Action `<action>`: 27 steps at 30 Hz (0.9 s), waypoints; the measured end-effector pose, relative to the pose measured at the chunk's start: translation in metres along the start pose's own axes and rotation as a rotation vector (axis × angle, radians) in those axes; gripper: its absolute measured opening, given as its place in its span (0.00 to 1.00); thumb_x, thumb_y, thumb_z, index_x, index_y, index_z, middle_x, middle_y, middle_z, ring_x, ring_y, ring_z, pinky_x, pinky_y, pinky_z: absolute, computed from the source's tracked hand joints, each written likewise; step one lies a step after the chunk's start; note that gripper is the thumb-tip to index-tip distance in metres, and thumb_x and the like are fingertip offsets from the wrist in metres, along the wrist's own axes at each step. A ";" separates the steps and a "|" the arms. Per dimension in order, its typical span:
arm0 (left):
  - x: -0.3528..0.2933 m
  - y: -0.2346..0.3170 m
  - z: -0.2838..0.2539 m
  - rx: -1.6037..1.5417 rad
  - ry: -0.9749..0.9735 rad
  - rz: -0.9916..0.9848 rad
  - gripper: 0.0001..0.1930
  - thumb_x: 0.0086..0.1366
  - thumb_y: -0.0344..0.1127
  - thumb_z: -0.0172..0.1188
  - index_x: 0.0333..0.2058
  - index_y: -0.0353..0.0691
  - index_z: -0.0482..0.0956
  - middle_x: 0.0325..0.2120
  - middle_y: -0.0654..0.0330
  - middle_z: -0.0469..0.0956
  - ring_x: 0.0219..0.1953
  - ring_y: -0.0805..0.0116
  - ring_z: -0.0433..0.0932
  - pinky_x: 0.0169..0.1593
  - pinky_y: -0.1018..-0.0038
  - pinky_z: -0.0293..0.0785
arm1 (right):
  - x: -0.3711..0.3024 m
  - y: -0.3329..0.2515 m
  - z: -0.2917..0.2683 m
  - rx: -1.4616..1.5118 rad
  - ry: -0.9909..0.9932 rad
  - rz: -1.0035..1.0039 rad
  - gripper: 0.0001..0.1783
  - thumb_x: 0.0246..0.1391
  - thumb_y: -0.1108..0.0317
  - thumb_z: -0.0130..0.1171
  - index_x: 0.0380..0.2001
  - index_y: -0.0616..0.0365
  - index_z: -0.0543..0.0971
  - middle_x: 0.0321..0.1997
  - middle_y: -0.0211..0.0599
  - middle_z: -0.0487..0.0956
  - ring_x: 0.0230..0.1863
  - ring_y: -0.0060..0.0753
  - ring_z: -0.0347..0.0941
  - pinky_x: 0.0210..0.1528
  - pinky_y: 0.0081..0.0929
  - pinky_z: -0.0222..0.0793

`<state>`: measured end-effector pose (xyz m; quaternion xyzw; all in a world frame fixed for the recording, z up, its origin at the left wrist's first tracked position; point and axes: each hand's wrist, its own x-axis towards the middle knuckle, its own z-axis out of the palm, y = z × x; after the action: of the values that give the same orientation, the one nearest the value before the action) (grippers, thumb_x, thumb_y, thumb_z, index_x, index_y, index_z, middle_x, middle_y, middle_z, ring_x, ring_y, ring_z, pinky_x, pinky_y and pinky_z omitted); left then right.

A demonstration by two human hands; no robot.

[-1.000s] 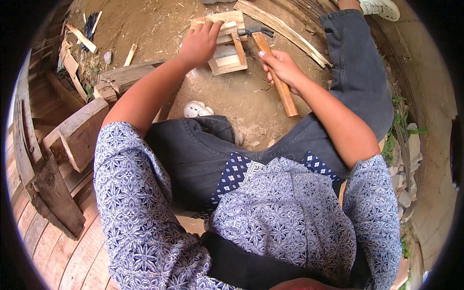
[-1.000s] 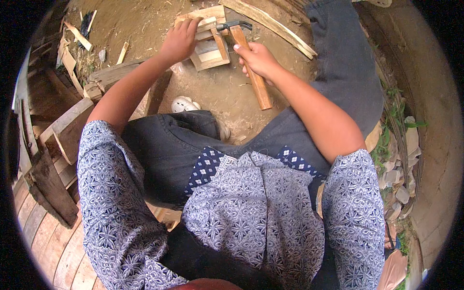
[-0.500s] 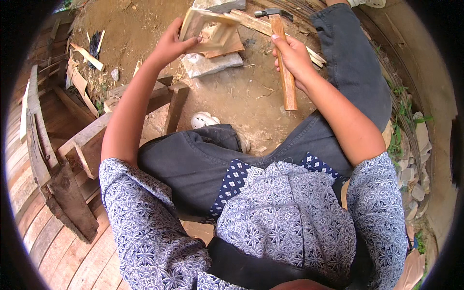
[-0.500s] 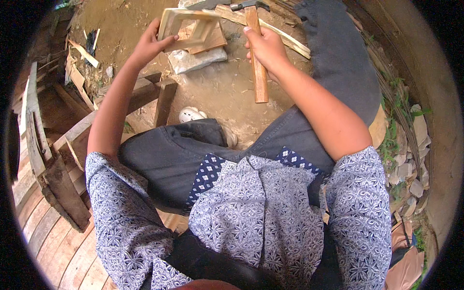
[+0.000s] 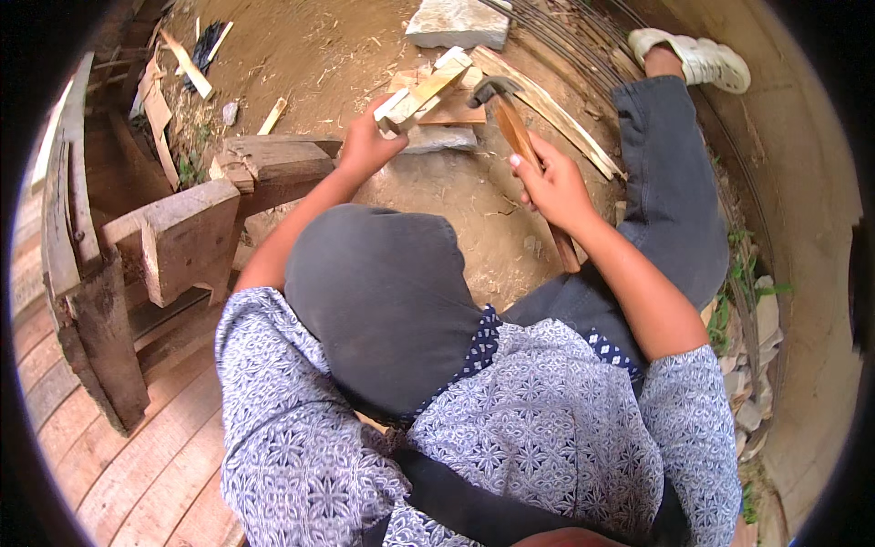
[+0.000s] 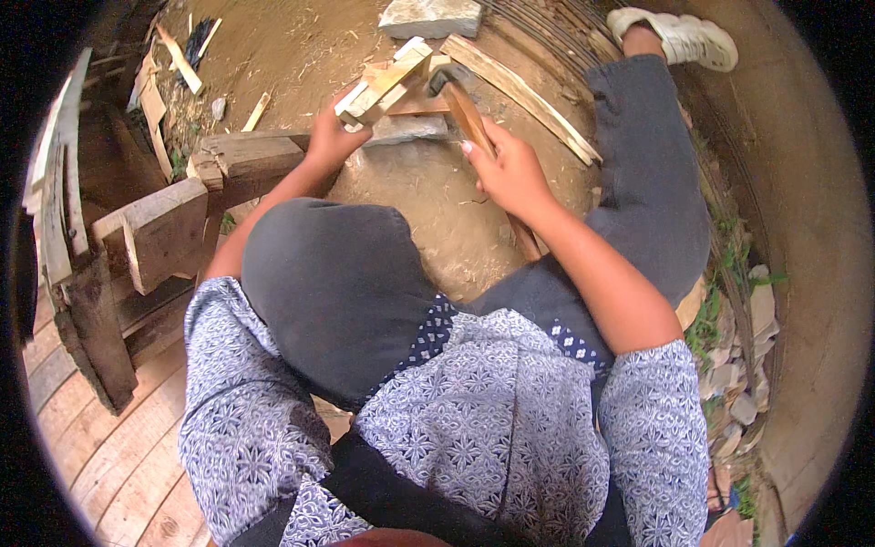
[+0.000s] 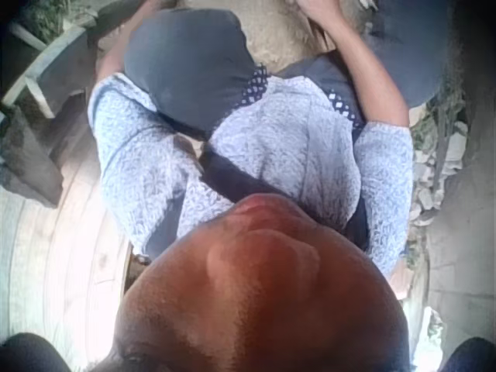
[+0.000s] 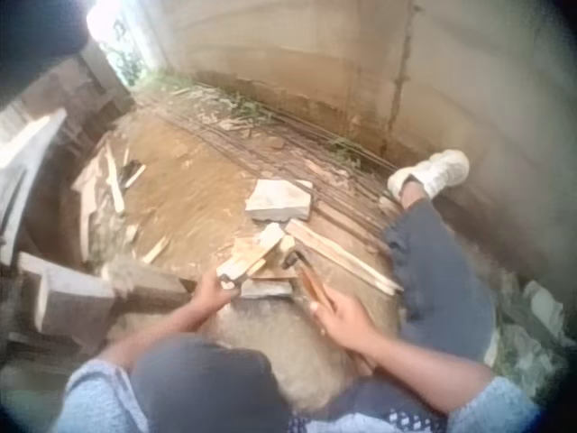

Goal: The person sits on the ground and assembles small wooden pieces into a rectangular frame using a hammer. They repeatedly tap the joints to secure the pieces together and inspect the frame during the process.

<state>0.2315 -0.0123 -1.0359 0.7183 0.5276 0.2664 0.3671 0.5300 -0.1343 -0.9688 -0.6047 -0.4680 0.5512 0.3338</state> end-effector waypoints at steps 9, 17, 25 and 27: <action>-0.008 -0.147 -0.044 -0.359 0.133 -0.056 0.34 0.53 0.34 0.77 0.58 0.35 0.76 0.48 0.58 0.83 0.51 0.73 0.80 0.56 0.73 0.75 | 0.017 -0.046 0.138 -0.393 -0.111 -0.068 0.30 0.61 0.65 0.60 0.64 0.66 0.70 0.55 0.59 0.79 0.57 0.44 0.79 0.58 0.32 0.70; -0.020 -0.163 -0.061 -0.287 0.117 -0.027 0.28 0.55 0.30 0.75 0.56 0.43 0.80 0.45 0.61 0.85 0.46 0.77 0.82 0.50 0.76 0.77 | 0.048 -0.116 0.170 -0.518 -0.082 -0.496 0.31 0.62 0.68 0.60 0.67 0.60 0.67 0.36 0.60 0.79 0.32 0.41 0.78 0.39 0.32 0.71; -0.027 -0.179 -0.056 -0.285 0.114 -0.097 0.29 0.54 0.33 0.76 0.56 0.43 0.80 0.46 0.59 0.85 0.46 0.74 0.83 0.51 0.74 0.78 | 0.051 -0.053 0.179 -0.861 -0.365 -0.052 0.31 0.64 0.66 0.59 0.67 0.64 0.65 0.58 0.59 0.78 0.57 0.39 0.78 0.59 0.31 0.69; -0.026 -0.183 -0.061 -0.190 0.132 -0.066 0.29 0.55 0.33 0.76 0.56 0.43 0.80 0.46 0.59 0.85 0.47 0.75 0.83 0.51 0.75 0.78 | 0.043 -0.039 0.173 -0.880 -0.373 -0.086 0.32 0.64 0.64 0.59 0.67 0.64 0.66 0.53 0.62 0.79 0.53 0.45 0.80 0.55 0.35 0.71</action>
<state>0.0737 0.0095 -1.1476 0.6432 0.5465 0.3498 0.4065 0.3504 -0.1002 -0.9773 -0.5595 -0.7334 0.3854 -0.0213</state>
